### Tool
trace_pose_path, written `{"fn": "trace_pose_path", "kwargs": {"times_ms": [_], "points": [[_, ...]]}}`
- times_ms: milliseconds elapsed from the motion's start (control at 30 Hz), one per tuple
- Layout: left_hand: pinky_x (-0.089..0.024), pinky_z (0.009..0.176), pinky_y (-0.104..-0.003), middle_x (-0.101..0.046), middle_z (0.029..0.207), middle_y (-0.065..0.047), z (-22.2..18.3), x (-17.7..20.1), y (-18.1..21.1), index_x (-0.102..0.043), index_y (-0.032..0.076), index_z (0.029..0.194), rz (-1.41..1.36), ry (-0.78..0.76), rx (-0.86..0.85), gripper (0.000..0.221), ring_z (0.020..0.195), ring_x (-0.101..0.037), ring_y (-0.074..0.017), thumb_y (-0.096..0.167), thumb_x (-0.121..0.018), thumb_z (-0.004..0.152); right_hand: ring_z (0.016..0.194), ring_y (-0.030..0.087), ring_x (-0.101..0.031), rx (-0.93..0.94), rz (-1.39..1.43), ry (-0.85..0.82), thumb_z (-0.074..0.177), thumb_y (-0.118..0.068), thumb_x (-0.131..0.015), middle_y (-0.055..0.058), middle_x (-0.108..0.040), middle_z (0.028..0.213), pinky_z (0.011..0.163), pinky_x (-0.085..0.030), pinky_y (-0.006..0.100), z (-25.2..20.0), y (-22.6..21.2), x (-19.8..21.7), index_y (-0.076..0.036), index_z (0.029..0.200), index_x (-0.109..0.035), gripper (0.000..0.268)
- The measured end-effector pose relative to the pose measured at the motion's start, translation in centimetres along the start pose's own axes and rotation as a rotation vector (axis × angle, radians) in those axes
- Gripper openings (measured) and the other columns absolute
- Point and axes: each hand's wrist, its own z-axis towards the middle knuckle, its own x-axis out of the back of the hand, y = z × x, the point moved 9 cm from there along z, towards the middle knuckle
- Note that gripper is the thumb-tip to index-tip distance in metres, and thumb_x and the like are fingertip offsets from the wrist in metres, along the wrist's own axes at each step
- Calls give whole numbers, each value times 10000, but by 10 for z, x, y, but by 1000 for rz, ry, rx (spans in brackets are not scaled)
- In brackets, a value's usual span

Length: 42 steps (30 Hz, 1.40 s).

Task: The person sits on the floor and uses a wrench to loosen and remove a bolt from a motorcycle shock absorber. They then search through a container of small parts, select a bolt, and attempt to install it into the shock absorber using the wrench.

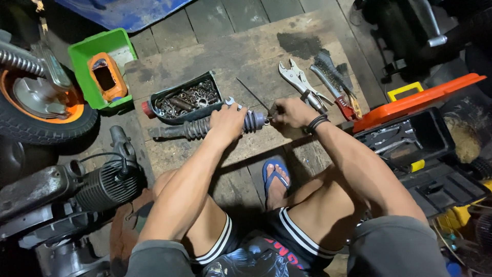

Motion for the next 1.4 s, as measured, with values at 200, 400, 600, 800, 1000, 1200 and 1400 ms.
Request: {"fn": "trace_pose_path", "kwargs": {"times_ms": [200, 400, 600, 800, 1000, 1200, 1400], "points": [[-518, 908, -581, -572, 1323, -156, -18, 23, 8, -562, 128, 1411, -24, -27, -7, 631, 1227, -563, -434, 249, -822, 849, 996, 407, -715, 6, 104, -8, 853, -403, -776, 126, -761, 964, 872, -564, 525, -13, -15, 15, -176, 1045, -690, 310], [-521, 902, -585, -588, 1311, -159, -16, 23, 6, -579, 123, 1398, -43, -13, -10, 637, 1219, -570, -440, 238, -843, 830, 994, 423, -716, -20, 142, 10, 828, -347, -816, 140, -769, 950, 878, -571, 541, -20, -32, 27, -142, 1031, -703, 310], [-512, 926, -585, -579, 1334, -157, -15, 23, 7, -570, 125, 1409, -55, -41, 1, 659, 1237, -556, -437, 259, -851, 828, 1056, 401, -704, -161, 182, -75, 864, -467, -773, 132, -779, 968, 926, -546, 526, -32, -29, 32, -146, 977, -756, 341], [-512, 922, -592, -577, 1334, -162, -15, 21, 7, -569, 117, 1405, -54, -49, 1, 660, 1236, -555, -442, 254, -855, 826, 1137, 458, -655, -242, 222, -148, 977, -539, -589, 220, -762, 1055, 1004, -497, 568, -54, -56, 40, -106, 1019, -769, 471], [-508, 925, -597, -575, 1330, -175, -16, 24, 8, -572, 96, 1407, -75, -50, -13, 654, 1235, -551, -457, 243, -851, 835, 1135, 395, -673, -210, 207, -161, 822, -473, -810, 138, -762, 1076, 1008, -510, 524, -37, -41, 35, -163, 1139, -726, 451], [-507, 927, -603, -567, 1342, -164, -17, 24, 8, -564, 109, 1415, -63, -64, -7, 669, 1241, -546, -452, 246, -856, 829, 1155, 405, -661, -249, 233, -220, 971, -520, -610, 153, -771, 1078, 1036, -491, 536, -49, -41, 29, -152, 1090, -764, 416], [-498, 941, -603, -562, 1345, -165, -13, 20, 6, -562, 106, 1417, -82, -63, -7, 661, 1247, -539, -458, 234, -852, 837, 1144, 404, -663, -167, 208, -194, 851, -511, -766, 147, -758, 1092, 1030, -498, 524, -37, -51, 38, -176, 1194, -725, 481]]}}
